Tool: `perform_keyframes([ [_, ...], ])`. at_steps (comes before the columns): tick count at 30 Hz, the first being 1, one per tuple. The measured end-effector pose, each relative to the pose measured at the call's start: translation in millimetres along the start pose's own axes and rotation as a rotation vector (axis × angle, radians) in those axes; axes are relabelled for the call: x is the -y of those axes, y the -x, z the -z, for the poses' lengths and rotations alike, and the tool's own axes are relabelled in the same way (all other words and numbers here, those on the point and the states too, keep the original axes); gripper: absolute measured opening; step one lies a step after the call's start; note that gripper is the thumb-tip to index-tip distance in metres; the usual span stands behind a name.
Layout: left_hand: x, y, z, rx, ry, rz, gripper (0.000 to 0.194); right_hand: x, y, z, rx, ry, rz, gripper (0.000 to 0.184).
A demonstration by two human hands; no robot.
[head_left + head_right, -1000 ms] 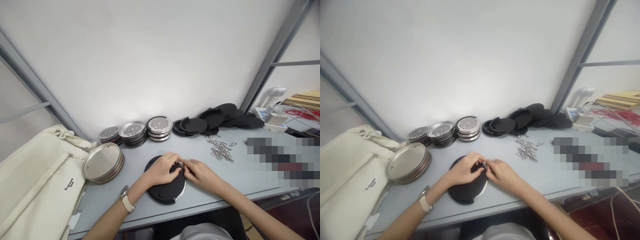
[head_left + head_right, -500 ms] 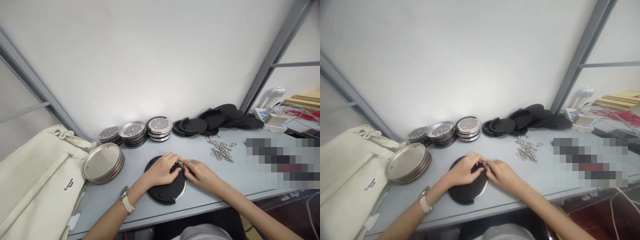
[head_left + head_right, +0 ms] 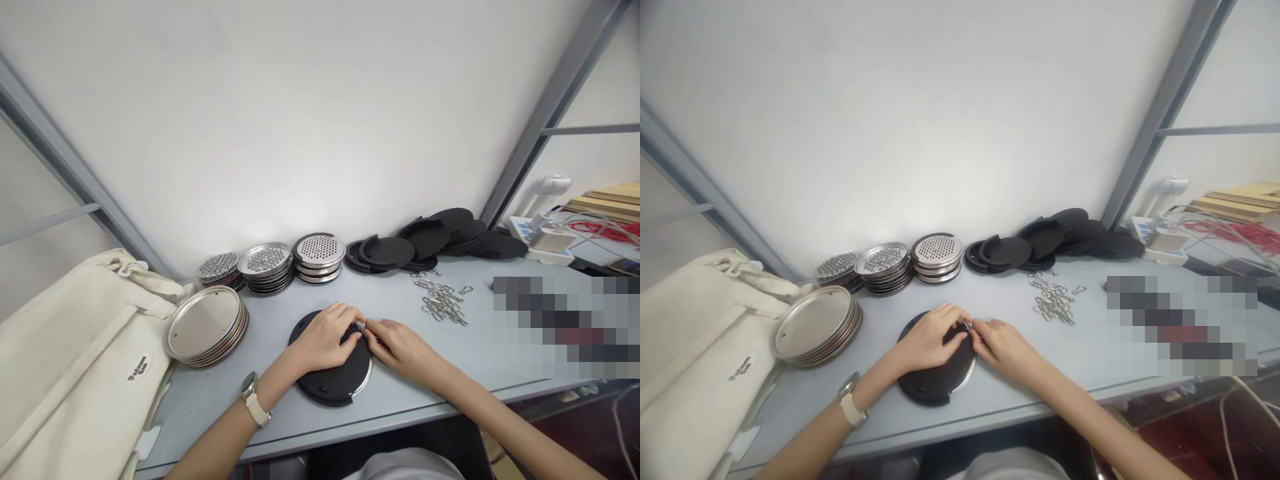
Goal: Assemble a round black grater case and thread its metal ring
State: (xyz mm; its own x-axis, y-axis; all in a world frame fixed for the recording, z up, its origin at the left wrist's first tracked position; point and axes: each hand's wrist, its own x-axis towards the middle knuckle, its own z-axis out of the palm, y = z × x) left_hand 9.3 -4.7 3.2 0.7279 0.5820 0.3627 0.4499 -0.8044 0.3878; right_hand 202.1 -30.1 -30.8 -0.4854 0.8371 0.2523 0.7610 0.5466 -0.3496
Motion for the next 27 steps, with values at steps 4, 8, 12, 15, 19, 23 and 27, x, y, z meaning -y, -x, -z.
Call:
perform_keyframes([
  [4, 0.0, -0.2, -0.5, -0.002, -0.023, -0.002, 0.018, 0.7, -0.2, 1.7, 0.016, -0.011, 0.001, 0.025],
  [8, -0.2, -0.2, -0.9, -0.005, -0.045, -0.002, 0.016, 0.3, -1.0, 2.8, 0.008, -0.032, 0.011, 0.025],
  [12, -0.1, 0.0, -1.5, -0.012, -0.058, -0.005, 0.016, -1.6, -1.0, 2.7, 0.014, -0.034, 0.013, 0.024],
  [15, 0.2, 0.2, -2.1, -0.017, -0.057, -0.008, 0.017, -2.8, -0.4, 2.1, 0.022, -0.028, 0.016, 0.023],
  [19, 0.3, 0.3, -2.3, -0.025, -0.058, -0.010, 0.017, -3.2, -0.2, 1.3, 0.026, -0.024, 0.018, 0.023],
  [23, -0.6, 0.4, -1.7, -0.035, -0.058, 0.003, 0.018, -3.3, -0.8, 0.4, 0.020, -0.021, 0.020, 0.022],
  [27, -1.7, 0.5, -1.2, -0.048, -0.055, 0.019, 0.020, -3.8, -0.7, -0.8, 0.003, -0.022, 0.022, 0.020],
])
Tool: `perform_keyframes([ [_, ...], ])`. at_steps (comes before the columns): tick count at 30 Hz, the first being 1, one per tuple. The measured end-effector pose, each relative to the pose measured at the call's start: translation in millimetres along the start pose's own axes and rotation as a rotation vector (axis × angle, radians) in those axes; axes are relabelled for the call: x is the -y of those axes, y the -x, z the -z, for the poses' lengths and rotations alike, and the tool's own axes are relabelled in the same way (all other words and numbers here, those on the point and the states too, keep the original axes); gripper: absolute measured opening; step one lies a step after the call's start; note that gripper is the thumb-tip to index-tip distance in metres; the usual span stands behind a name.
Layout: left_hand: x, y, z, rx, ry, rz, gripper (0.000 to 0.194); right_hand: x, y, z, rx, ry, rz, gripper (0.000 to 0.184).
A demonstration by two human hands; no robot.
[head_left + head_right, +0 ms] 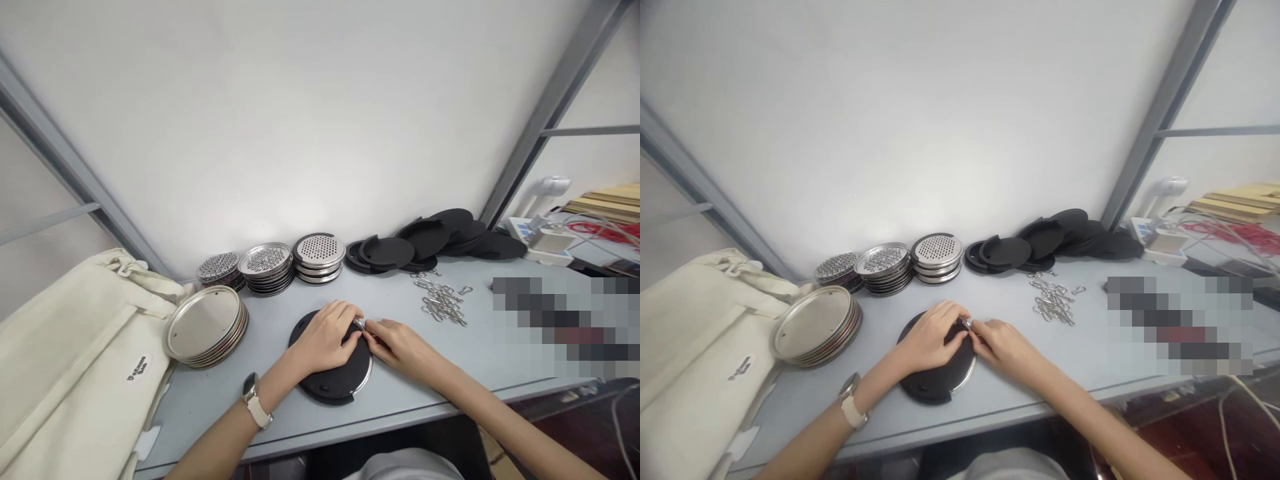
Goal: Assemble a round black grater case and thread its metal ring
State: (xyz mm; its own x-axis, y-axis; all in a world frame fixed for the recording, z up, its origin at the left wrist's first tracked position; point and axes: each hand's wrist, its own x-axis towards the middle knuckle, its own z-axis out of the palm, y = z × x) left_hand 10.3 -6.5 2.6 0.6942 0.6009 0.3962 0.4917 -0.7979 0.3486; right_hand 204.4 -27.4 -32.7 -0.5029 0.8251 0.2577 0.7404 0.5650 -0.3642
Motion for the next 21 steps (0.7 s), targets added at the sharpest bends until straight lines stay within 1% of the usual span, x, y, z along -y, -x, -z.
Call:
perform_keyframes([
  [21, 1.0, -0.1, -1.3, -0.019, -0.026, 0.023, 0.021, 0.3, 0.5, -0.1, 0.023, 0.039, 0.004, 0.020],
])
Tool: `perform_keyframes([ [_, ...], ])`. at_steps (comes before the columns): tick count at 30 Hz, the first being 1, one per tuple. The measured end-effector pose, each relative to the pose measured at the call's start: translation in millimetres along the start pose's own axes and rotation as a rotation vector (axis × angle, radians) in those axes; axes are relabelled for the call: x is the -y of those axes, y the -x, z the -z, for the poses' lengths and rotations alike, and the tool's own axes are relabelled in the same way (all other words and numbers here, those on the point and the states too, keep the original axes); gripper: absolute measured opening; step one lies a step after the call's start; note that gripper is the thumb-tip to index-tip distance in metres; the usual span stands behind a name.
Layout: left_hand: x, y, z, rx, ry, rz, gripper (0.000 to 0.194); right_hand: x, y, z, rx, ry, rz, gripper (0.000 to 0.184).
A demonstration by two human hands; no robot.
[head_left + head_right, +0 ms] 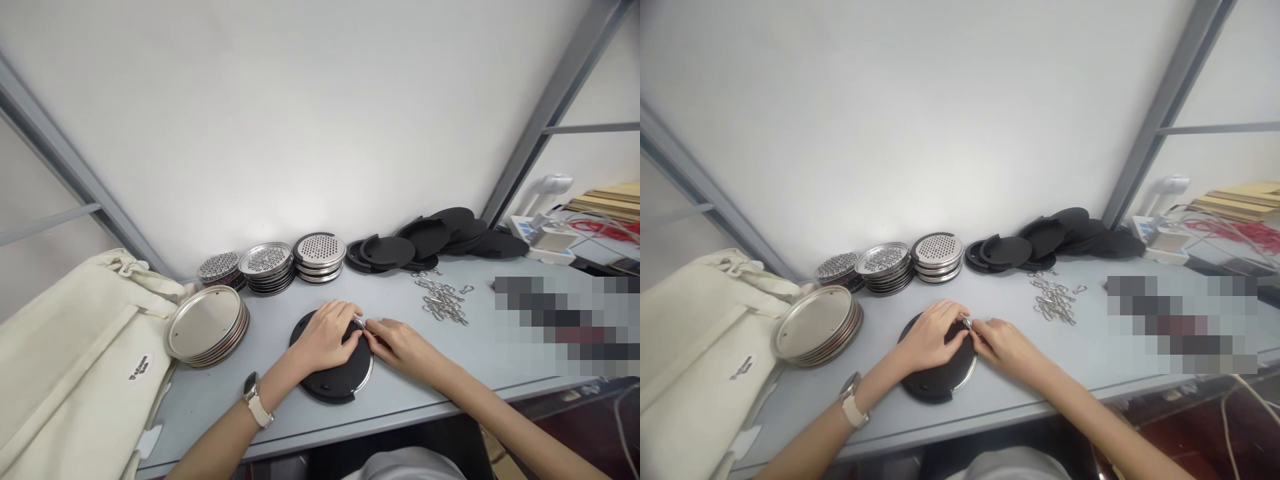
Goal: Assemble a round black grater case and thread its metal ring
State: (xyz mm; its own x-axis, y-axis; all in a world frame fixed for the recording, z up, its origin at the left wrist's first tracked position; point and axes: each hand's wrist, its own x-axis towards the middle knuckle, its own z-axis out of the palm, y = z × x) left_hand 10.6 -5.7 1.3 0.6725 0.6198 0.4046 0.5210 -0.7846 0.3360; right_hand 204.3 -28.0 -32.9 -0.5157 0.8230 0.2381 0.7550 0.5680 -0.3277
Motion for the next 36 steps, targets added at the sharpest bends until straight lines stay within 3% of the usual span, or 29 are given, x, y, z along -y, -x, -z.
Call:
perform_keyframes([
  [30, 5.8, 0.0, 0.4, 0.011, 0.266, 0.055, 0.027, 0.7, -0.3, 0.8, 0.007, -0.006, 0.011, 0.025],
  [36, 4.8, 2.0, 0.2, 0.063, 0.328, 0.074, 0.028, 1.5, 0.7, 1.7, 0.000, 0.021, 0.014, 0.023],
])
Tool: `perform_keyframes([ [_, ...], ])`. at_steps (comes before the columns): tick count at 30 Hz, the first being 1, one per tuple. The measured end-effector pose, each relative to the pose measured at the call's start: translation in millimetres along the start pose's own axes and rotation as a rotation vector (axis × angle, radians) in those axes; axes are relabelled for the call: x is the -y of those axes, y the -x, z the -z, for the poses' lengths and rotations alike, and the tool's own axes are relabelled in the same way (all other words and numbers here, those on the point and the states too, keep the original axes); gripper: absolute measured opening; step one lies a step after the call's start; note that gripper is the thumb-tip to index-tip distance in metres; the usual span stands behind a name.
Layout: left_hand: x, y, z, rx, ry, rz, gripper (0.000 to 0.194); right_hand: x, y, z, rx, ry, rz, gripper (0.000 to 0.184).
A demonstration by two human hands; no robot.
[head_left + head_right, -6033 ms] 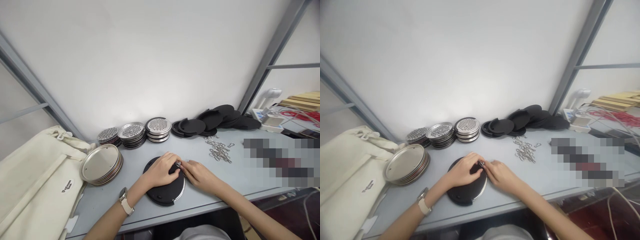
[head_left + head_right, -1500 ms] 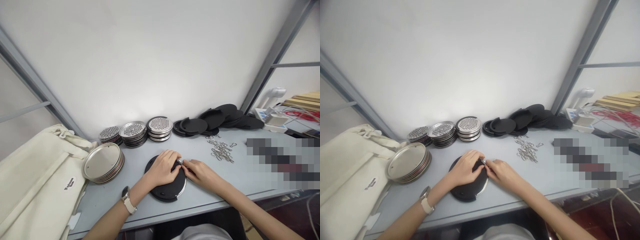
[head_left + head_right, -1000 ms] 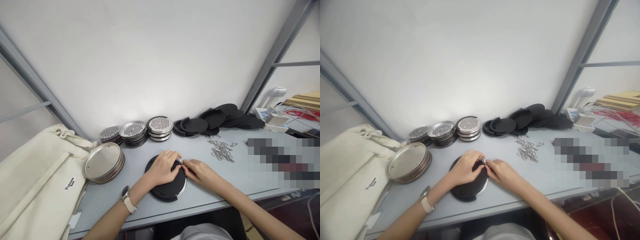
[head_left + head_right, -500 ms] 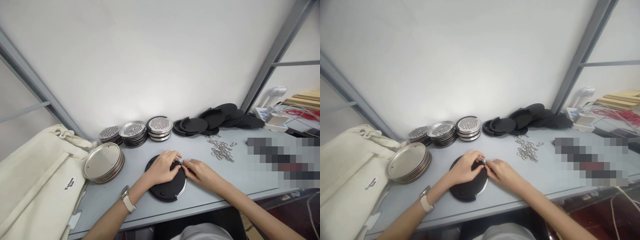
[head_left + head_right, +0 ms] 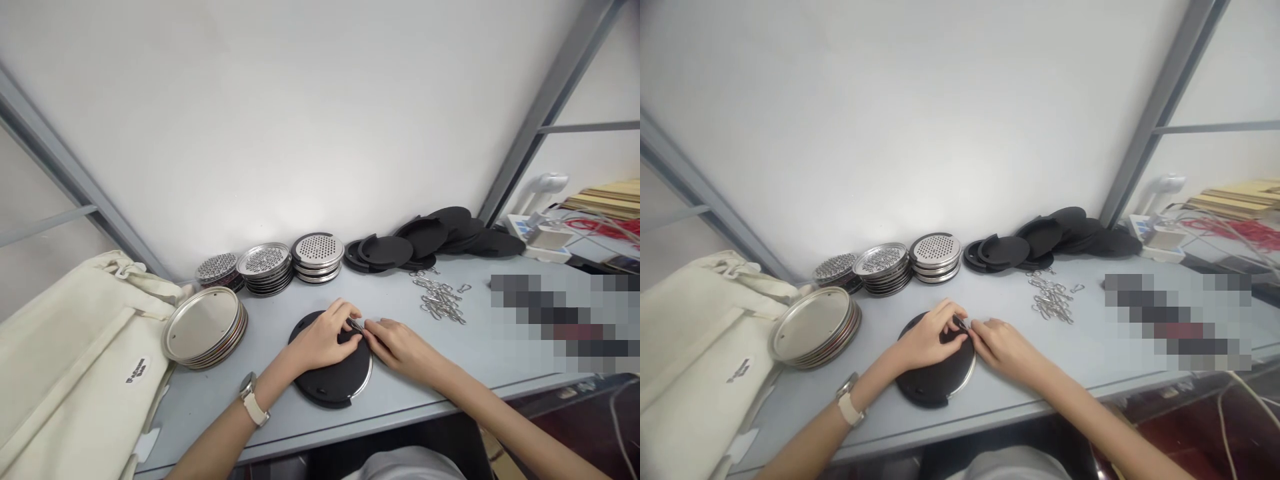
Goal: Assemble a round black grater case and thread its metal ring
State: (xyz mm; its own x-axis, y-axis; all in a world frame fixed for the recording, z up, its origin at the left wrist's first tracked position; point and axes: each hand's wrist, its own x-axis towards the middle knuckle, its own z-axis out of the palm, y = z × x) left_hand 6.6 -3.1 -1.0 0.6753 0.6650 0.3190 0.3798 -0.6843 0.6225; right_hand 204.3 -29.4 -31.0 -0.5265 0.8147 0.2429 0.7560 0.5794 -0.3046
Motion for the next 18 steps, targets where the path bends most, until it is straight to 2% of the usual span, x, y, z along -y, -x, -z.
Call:
perform_keyframes([
  [18, -2.0, -1.1, -2.2, -0.028, -0.013, 0.015, 0.028, 1.6, -1.9, 1.8, 0.010, -0.019, -0.002, 0.021],
])
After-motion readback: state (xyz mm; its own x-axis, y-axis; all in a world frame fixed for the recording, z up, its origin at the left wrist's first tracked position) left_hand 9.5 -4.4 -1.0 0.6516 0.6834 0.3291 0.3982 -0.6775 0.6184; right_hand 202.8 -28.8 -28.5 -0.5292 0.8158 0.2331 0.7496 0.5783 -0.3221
